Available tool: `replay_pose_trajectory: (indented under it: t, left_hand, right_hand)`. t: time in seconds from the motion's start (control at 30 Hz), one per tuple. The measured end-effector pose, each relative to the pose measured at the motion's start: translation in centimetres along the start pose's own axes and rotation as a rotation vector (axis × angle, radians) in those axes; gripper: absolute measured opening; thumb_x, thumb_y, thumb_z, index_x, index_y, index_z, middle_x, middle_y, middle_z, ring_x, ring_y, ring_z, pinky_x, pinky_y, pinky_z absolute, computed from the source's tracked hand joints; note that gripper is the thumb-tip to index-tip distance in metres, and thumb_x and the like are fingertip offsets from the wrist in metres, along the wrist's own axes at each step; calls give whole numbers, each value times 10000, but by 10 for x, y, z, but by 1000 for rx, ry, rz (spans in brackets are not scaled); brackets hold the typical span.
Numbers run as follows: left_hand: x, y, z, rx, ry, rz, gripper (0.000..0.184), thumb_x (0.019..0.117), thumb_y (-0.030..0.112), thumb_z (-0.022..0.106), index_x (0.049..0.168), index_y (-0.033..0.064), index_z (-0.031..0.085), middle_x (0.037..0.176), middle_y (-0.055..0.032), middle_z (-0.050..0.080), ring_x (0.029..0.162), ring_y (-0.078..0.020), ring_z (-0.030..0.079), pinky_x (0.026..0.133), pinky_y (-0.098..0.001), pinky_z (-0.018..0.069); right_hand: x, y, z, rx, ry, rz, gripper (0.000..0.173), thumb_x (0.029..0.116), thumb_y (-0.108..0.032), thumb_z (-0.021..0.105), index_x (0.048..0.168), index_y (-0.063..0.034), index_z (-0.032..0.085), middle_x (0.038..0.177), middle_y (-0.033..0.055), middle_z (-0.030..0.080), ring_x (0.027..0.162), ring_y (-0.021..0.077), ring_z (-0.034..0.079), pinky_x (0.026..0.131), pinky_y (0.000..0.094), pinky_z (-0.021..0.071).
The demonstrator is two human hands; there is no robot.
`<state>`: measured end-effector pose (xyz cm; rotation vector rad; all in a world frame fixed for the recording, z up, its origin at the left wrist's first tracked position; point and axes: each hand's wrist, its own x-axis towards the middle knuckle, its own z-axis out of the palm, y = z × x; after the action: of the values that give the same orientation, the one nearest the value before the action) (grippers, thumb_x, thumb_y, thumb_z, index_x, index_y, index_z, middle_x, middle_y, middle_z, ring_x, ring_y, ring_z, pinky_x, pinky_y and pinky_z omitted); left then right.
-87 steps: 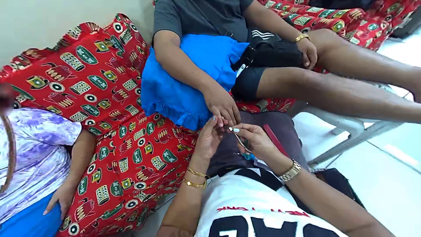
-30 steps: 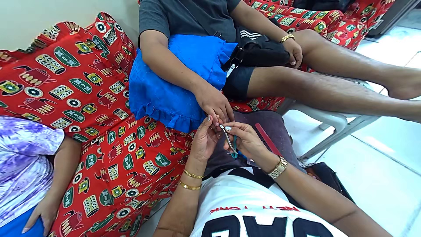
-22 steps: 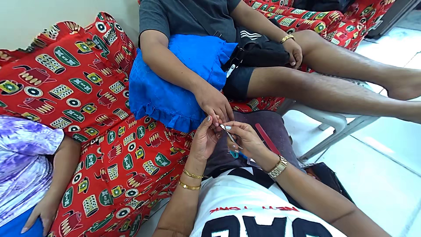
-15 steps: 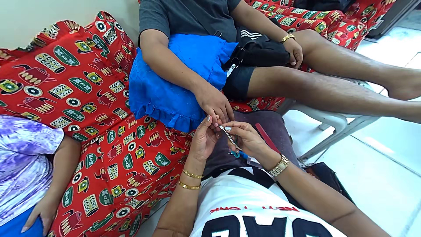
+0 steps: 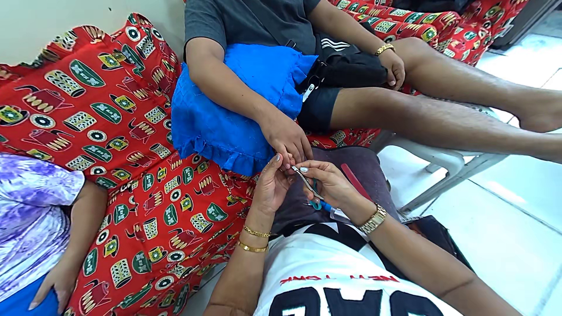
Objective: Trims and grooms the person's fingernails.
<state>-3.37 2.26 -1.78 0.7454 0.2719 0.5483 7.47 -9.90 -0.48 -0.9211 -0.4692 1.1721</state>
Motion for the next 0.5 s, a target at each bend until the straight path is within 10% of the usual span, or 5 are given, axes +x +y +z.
replay_pose_trajectory:
  t: [0.5]
  left_hand:
    - [0, 0, 0, 7, -7, 7, 342, 1090, 224, 406, 937, 106, 688, 853, -26, 677, 762, -107, 675, 705, -250, 582]
  right_hand:
    - [5, 7, -6, 59, -68, -27, 323, 1058, -23, 348, 1006, 10, 665, 564, -1, 584, 419, 36, 541, 427, 164, 477]
